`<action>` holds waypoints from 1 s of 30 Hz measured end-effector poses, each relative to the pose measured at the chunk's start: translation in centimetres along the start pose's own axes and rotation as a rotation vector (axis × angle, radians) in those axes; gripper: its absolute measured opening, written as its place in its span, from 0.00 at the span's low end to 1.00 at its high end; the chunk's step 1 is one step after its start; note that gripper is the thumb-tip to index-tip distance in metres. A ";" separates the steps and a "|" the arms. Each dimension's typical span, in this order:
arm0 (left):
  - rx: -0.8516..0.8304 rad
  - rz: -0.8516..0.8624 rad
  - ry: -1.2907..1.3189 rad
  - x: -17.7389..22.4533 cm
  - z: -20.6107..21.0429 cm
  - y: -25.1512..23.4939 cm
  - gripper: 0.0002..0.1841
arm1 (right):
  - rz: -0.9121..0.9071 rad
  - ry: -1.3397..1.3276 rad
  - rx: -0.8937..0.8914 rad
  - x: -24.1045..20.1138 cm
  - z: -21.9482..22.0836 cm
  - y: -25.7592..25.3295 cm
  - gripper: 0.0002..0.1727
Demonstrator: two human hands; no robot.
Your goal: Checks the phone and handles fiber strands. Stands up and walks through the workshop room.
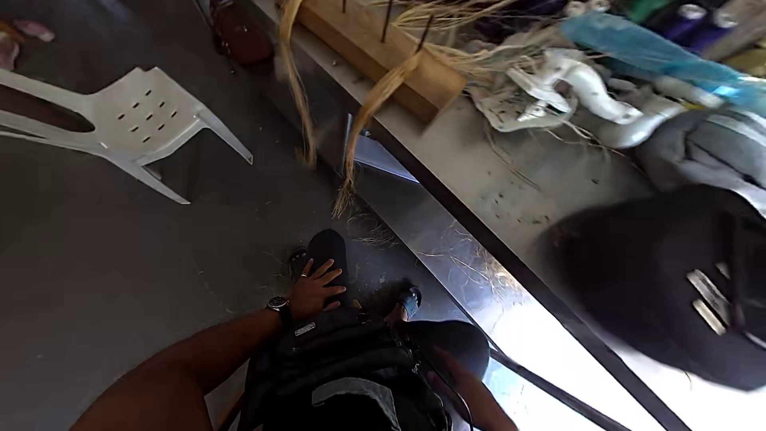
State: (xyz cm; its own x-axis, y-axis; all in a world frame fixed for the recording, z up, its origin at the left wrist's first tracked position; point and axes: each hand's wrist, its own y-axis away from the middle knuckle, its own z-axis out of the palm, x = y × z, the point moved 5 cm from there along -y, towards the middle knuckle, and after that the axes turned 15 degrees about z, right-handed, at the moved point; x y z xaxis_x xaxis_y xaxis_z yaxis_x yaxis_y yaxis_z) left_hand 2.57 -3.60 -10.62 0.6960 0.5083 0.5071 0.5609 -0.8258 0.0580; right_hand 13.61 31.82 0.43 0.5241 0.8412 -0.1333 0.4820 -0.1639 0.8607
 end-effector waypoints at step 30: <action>0.416 -1.381 0.984 0.2 -21.8 32.4 0.23 | 0.120 0.456 -0.333 -33.7 -18.7 4.1 0.26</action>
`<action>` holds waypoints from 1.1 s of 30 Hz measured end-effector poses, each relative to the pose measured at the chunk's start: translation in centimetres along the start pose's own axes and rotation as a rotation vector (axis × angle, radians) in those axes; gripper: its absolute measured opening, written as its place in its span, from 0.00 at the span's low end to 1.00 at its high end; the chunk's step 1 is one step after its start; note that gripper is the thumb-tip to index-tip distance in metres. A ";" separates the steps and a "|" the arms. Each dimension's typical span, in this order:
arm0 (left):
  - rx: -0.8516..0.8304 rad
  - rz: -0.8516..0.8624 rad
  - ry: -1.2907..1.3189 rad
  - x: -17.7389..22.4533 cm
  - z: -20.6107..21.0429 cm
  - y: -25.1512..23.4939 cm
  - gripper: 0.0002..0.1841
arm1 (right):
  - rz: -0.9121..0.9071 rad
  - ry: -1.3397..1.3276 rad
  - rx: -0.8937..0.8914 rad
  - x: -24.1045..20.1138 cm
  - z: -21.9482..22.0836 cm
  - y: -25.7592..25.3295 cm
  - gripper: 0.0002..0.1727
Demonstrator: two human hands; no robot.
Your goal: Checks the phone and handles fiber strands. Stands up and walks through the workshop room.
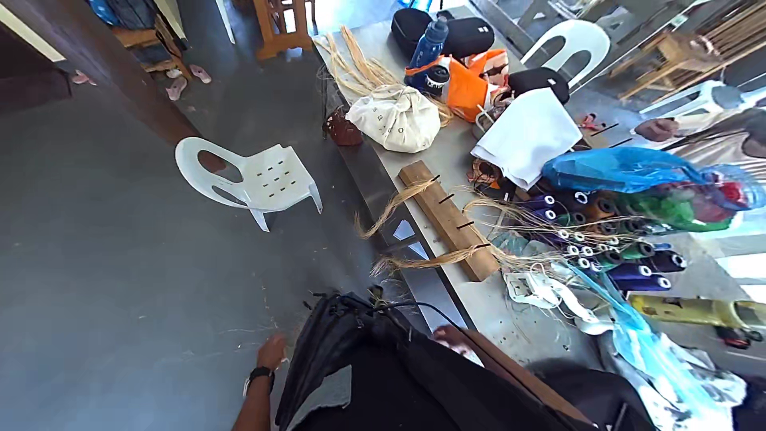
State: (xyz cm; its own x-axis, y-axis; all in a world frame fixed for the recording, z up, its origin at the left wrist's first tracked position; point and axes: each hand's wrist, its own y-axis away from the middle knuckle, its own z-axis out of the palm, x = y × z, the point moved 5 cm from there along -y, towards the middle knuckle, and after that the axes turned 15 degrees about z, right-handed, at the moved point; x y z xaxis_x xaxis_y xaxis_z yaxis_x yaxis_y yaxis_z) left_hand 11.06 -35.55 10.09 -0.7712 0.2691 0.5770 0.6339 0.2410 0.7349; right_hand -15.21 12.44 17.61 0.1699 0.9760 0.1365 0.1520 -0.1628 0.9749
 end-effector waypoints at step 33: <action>0.522 -0.547 0.541 -15.7 -12.3 6.6 0.20 | -0.614 0.215 0.096 -84.0 -9.6 7.9 0.24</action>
State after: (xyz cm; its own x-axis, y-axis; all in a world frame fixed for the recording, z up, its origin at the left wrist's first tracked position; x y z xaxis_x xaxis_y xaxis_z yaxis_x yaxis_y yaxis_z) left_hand 26.65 -49.65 10.22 -0.8096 -0.4459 0.3818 0.0187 0.6304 0.7760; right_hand -37.67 -69.42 15.51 -0.1721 0.9009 -0.3983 0.2477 0.4310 0.8677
